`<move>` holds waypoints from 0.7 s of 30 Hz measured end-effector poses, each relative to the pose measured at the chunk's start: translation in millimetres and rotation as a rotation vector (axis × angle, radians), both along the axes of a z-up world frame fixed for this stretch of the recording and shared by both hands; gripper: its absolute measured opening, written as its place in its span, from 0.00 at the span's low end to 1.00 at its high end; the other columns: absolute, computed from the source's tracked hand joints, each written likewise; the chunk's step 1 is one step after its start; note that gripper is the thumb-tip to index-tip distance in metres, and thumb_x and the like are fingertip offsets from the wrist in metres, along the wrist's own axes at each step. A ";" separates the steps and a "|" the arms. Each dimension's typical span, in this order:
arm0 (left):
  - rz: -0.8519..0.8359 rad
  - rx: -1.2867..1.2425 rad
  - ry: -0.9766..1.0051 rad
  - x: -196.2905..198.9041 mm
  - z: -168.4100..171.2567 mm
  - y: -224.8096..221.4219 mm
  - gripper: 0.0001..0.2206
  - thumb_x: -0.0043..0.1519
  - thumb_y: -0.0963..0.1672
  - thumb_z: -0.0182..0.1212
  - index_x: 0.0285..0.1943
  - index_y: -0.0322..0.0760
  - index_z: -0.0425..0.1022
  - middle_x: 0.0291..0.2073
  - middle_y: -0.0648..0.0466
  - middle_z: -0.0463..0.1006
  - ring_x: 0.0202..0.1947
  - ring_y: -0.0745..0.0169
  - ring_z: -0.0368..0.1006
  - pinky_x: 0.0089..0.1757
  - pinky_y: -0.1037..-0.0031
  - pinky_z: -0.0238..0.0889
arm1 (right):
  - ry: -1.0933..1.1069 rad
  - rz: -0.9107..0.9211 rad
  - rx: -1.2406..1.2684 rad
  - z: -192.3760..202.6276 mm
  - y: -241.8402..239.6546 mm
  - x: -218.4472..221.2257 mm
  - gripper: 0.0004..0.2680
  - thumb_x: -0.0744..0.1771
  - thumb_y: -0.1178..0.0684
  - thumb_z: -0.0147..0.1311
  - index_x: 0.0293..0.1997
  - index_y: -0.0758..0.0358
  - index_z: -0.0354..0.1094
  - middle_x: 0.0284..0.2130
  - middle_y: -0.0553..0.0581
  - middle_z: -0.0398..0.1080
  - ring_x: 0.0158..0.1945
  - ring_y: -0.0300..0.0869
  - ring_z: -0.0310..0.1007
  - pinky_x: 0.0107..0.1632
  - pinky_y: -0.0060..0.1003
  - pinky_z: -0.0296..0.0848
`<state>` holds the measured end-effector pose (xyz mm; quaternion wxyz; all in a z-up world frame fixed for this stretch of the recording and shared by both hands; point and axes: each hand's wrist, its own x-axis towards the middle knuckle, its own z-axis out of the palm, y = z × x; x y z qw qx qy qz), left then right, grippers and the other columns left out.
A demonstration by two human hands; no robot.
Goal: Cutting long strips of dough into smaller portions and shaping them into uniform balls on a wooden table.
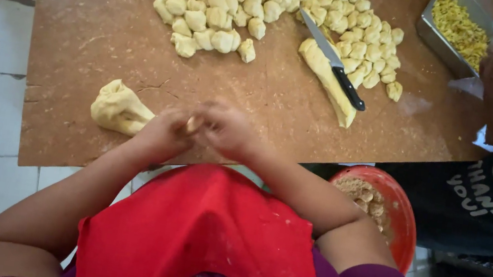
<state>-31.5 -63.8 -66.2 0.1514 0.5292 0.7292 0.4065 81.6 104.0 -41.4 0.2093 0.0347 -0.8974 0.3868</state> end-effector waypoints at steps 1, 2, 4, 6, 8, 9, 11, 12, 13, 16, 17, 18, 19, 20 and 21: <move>0.003 -0.003 -0.001 0.7 6.0 -2.7 0.14 0.49 0.45 0.70 0.36 0.28 0.76 0.34 0.35 0.76 0.41 0.26 0.74 0.44 0.46 0.67 | -0.001 0.003 -0.003 10.7 3.0 2.0 0.12 0.62 0.53 0.62 0.50 0.46 0.77 0.46 0.55 0.73 0.50 0.52 0.78 0.51 0.44 0.78; 0.002 -0.065 -0.074 1.5 12.1 -5.3 0.13 0.53 0.47 0.66 0.36 0.32 0.75 0.32 0.37 0.76 0.41 0.30 0.74 0.43 0.48 0.66 | 0.006 -0.105 0.019 21.5 6.1 4.0 0.11 0.64 0.51 0.61 0.51 0.43 0.77 0.48 0.51 0.74 0.51 0.48 0.78 0.52 0.40 0.78; -0.002 -0.125 -0.147 4.7 14.4 -1.5 0.12 0.57 0.49 0.63 0.35 0.37 0.74 0.31 0.39 0.76 0.40 0.33 0.74 0.42 0.50 0.66 | 0.012 -0.215 0.043 37.1 2.5 11.7 0.09 0.66 0.50 0.59 0.51 0.41 0.77 0.50 0.47 0.74 0.53 0.44 0.78 0.54 0.36 0.77; -0.081 -0.001 -0.156 6.8 8.5 11.3 0.10 0.58 0.46 0.60 0.32 0.34 0.67 0.26 0.38 0.72 0.34 0.29 0.72 0.39 0.48 0.63 | -0.149 -0.092 0.073 48.2 -10.1 19.6 0.17 0.65 0.48 0.56 0.59 0.56 0.69 0.52 0.71 0.72 0.56 0.68 0.72 0.59 0.59 0.72; -0.094 0.024 -0.231 16.4 -6.7 16.8 0.10 0.52 0.44 0.64 0.31 0.36 0.67 0.26 0.40 0.73 0.33 0.35 0.73 0.38 0.52 0.66 | -0.113 -0.104 0.075 45.8 -8.0 20.8 0.13 0.66 0.42 0.56 0.53 0.52 0.70 0.44 0.64 0.71 0.50 0.63 0.74 0.51 0.52 0.74; -0.108 0.040 -0.316 20.8 -14.0 17.9 0.12 0.46 0.43 0.68 0.31 0.38 0.67 0.26 0.42 0.74 0.31 0.40 0.74 0.37 0.56 0.68 | -0.088 -0.115 0.067 44.7 -8.3 21.0 0.12 0.67 0.37 0.57 0.47 0.48 0.72 0.37 0.57 0.70 0.43 0.57 0.77 0.44 0.46 0.77; -0.114 0.006 -0.261 23.6 19.7 20.3 0.09 0.48 0.45 0.67 0.31 0.40 0.72 0.28 0.42 0.76 0.34 0.36 0.75 0.38 0.53 0.69 | -0.079 -0.156 0.094 47.0 -4.4 21.8 0.10 0.67 0.37 0.57 0.46 0.45 0.73 0.36 0.54 0.71 0.41 0.55 0.77 0.42 0.45 0.77; -0.124 -0.033 -0.219 25.7 35.6 20.9 0.08 0.50 0.47 0.66 0.31 0.41 0.77 0.29 0.41 0.79 0.36 0.33 0.76 0.39 0.50 0.69 | -0.082 -0.200 0.116 47.2 -2.8 22.3 0.08 0.67 0.38 0.57 0.44 0.43 0.73 0.35 0.52 0.71 0.40 0.53 0.77 0.41 0.44 0.77; -0.120 -0.030 -0.211 27.5 37.0 25.2 0.08 0.50 0.47 0.66 0.31 0.41 0.77 0.29 0.41 0.79 0.36 0.33 0.76 0.39 0.50 0.69 | -0.074 -0.197 0.119 58.4 -4.1 24.4 0.08 0.67 0.38 0.57 0.44 0.43 0.73 0.35 0.52 0.71 0.40 0.53 0.77 0.41 0.44 0.77; -0.031 -0.036 -0.200 33.1 28.4 36.0 0.11 0.55 0.46 0.59 0.35 0.32 0.71 0.29 0.34 0.74 0.37 0.26 0.74 0.39 0.46 0.67 | -0.148 -0.136 0.079 72.6 -5.1 29.1 0.17 0.66 0.38 0.55 0.59 0.47 0.67 0.50 0.62 0.69 0.54 0.62 0.73 0.53 0.53 0.75; -0.082 0.017 -0.248 33.8 17.8 37.8 0.08 0.53 0.45 0.60 0.33 0.35 0.72 0.28 0.38 0.77 0.35 0.32 0.77 0.38 0.49 0.70 | -0.100 -0.175 -0.034 64.9 -4.0 28.2 0.12 0.64 0.42 0.58 0.51 0.48 0.72 0.42 0.60 0.69 0.48 0.60 0.75 0.49 0.49 0.75; -0.133 0.070 -0.295 34.4 6.9 39.9 0.05 0.51 0.43 0.62 0.31 0.38 0.74 0.28 0.42 0.80 0.32 0.39 0.80 0.37 0.52 0.73 | -0.052 -0.213 -0.148 56.9 -2.6 27.2 0.08 0.63 0.46 0.62 0.43 0.49 0.76 0.33 0.59 0.69 0.41 0.58 0.76 0.45 0.45 0.75; -0.131 0.071 -0.294 32.9 24.7 38.3 0.05 0.51 0.43 0.62 0.31 0.38 0.74 0.28 0.42 0.80 0.32 0.39 0.80 0.37 0.52 0.73 | -0.050 -0.212 -0.148 47.8 4.2 22.3 0.08 0.63 0.46 0.62 0.43 0.49 0.76 0.33 0.59 0.69 0.41 0.58 0.76 0.45 0.45 0.75; -0.155 0.069 -0.284 31.5 42.4 36.6 0.08 0.54 0.45 0.62 0.37 0.37 0.72 0.31 0.38 0.78 0.36 0.31 0.77 0.38 0.46 0.70 | -0.063 -0.290 -0.137 38.6 10.9 17.5 0.07 0.64 0.43 0.62 0.39 0.50 0.75 0.30 0.60 0.69 0.38 0.58 0.75 0.42 0.46 0.74; -0.175 0.069 -0.273 30.0 60.2 34.8 0.11 0.56 0.46 0.61 0.42 0.35 0.71 0.34 0.33 0.77 0.40 0.22 0.75 0.39 0.40 0.67 | -0.076 -0.366 -0.124 29.7 17.9 11.9 0.09 0.65 0.40 0.63 0.34 0.51 0.74 0.27 0.60 0.68 0.36 0.57 0.74 0.40 0.47 0.72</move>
